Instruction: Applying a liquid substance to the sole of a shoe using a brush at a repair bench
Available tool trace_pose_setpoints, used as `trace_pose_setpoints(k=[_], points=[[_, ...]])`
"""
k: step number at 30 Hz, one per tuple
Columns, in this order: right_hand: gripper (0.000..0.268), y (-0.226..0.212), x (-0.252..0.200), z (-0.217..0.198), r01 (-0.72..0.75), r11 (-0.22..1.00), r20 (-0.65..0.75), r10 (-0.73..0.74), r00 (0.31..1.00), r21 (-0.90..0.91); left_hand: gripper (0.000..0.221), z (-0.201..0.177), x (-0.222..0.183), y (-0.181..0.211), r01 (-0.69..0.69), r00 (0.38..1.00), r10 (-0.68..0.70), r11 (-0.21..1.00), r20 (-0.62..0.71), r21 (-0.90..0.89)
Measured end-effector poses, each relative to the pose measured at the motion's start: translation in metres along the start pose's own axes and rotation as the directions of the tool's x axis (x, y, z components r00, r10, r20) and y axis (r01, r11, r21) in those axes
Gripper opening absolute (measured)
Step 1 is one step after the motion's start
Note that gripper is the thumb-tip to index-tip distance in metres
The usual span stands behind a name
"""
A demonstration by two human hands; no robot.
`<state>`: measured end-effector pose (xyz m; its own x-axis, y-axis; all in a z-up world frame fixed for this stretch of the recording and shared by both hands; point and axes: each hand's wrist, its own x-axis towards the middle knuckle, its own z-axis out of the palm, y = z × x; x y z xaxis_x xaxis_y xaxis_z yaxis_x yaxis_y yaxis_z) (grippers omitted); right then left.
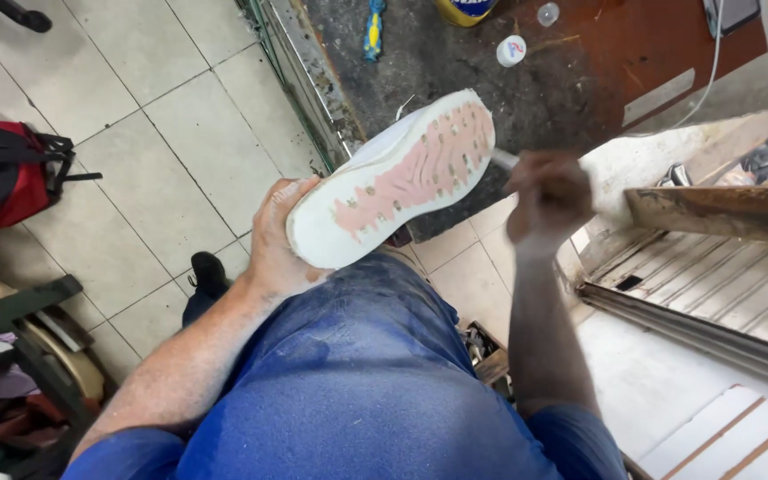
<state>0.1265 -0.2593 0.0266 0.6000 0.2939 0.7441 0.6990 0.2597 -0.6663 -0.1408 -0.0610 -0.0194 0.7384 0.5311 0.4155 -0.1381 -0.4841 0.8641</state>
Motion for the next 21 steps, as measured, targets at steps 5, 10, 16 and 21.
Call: trace_pose_setpoints(k=[5, 10, 16, 21], points=[[0.029, -0.04, -0.03, -0.001, -0.212, 0.973, 0.257, 0.228, 0.939, -0.087, 0.115, 0.001, -0.011, -0.007, 0.075, 0.997, -0.074, 0.997, -0.037, 0.006], [0.024, -0.026, 0.113, -0.007, -0.279, 0.897, 0.13, 0.249, 0.96, 0.343, 0.119, 0.002, -0.016, 0.016, 0.172, 0.971, -0.181, 0.982, -0.158, -0.074], [0.017, -0.005, 0.224, 0.013, -0.185, 0.978, 0.385, 0.136, 0.913, 0.094, 0.104, 0.0, -0.021, 0.056, 0.176, 0.965, -0.196, 0.977, -0.177, -0.123], [0.006, 0.011, 0.254, 0.046, -0.356, 0.934, 0.483, 0.329, 0.811, -0.039, 0.105, 0.011, -0.031, 0.066, 0.317, 0.917, -0.348, 0.933, -0.196, -0.173]])
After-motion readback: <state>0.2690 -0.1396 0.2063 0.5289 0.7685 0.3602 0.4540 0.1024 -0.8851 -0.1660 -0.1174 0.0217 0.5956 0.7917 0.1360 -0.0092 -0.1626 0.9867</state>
